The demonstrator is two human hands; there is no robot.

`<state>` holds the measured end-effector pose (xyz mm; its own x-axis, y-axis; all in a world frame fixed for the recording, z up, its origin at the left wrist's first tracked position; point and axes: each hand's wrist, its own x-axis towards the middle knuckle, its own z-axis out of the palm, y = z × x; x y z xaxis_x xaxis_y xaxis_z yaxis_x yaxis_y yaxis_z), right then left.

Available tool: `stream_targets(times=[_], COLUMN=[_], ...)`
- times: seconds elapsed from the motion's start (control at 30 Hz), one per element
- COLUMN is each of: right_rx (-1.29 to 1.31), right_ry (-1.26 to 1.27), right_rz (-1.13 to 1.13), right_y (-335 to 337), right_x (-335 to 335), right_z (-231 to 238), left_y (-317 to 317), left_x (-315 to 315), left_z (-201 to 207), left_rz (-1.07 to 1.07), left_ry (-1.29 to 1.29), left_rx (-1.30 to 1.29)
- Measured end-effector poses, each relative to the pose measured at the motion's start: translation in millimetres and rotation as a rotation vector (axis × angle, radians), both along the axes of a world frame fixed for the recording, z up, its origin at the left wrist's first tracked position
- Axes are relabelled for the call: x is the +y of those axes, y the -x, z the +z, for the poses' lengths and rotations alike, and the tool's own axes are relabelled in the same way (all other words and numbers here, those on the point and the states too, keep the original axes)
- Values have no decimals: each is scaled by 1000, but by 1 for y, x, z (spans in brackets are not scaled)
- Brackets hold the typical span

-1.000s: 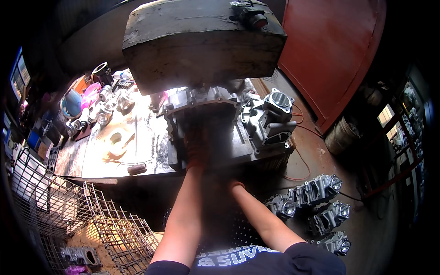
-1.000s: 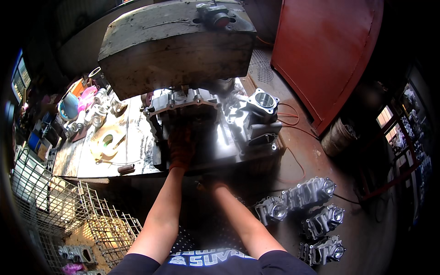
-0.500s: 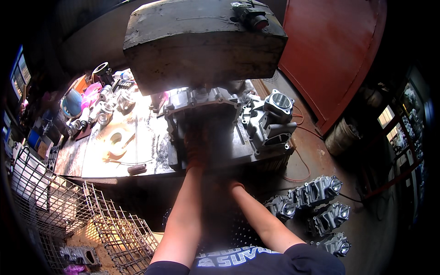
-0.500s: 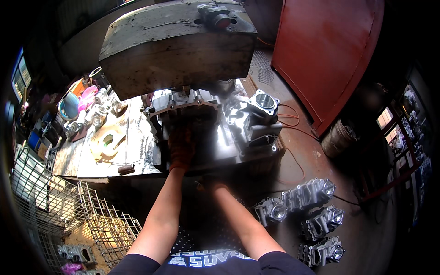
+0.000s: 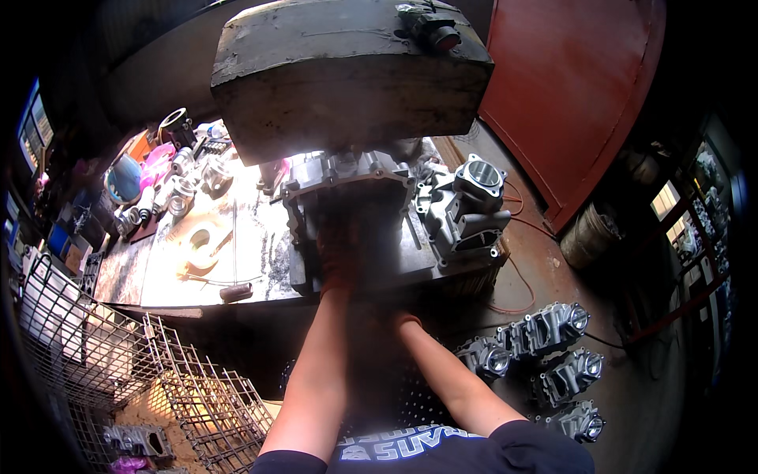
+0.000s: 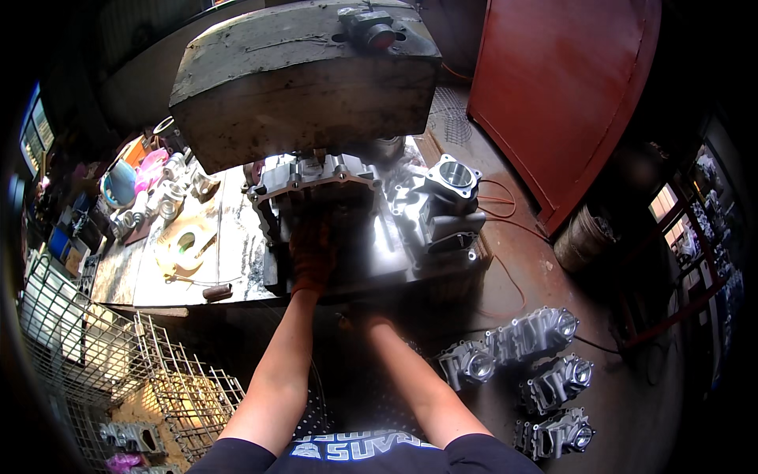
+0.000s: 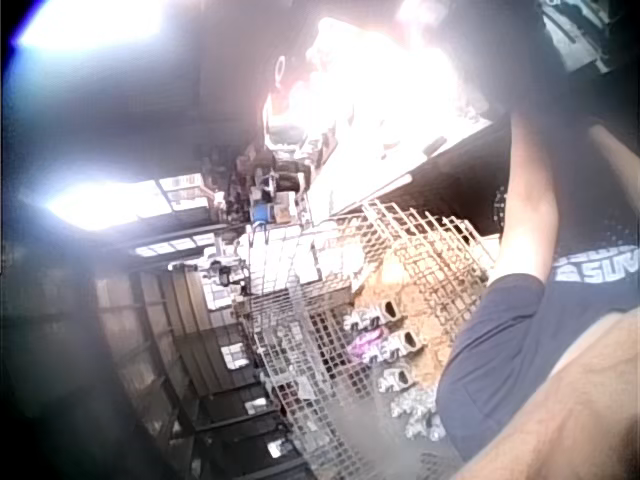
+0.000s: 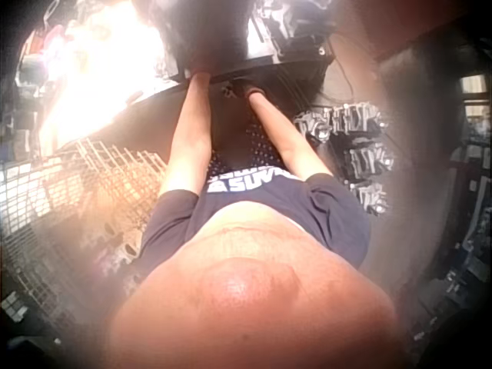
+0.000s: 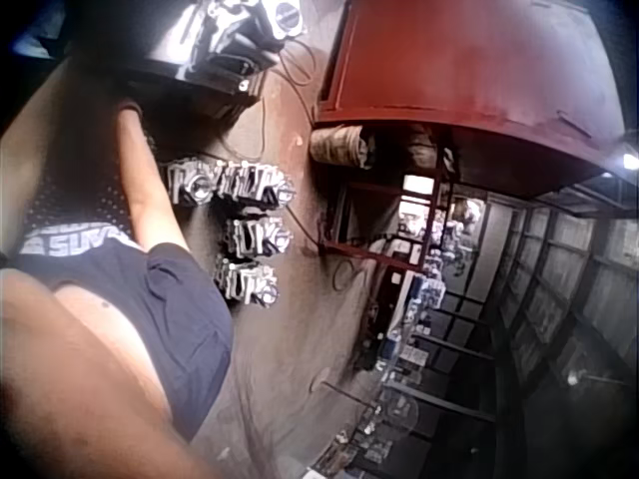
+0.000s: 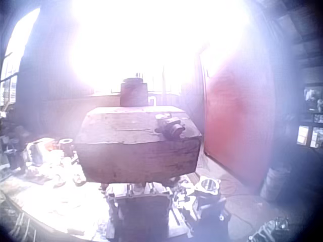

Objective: The person picks up metal engine castings from a bin, places them one at a time into a stationary industrial grinding machine to smooth internal surfaces, and then sprays the finished parts with an air hose before returning them to the bin.

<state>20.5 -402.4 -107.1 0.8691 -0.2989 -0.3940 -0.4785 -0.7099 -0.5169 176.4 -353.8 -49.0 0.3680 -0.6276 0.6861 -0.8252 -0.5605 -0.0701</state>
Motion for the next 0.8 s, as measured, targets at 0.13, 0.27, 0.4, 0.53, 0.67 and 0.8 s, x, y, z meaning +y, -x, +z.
stream_targets(times=[0.13,0.27,0.4,0.53,0.67,0.8], right_rx=[1,12,14,17,23,24], right_ry=[4,0,3,1,-1,2], right_rz=[28,8,25,31,31,31], right_y=[-5,1,-1,-2,-2,-2], right_x=[6,-1,3,3,1,1], right_z=[4,2,5,6,5,5], left_y=[-28,-14,-30,-34,-25,-9], left_x=[-5,-9,-7,-11,-10,-4], left_z=[-44,-24,-47,-60,-45,-15], left_rz=[335,-11,296,396,235,-6], left_ry=[-185,-8,-184,-219,-116,32], left_rx=[-316,86,-333,-453,-277,71])
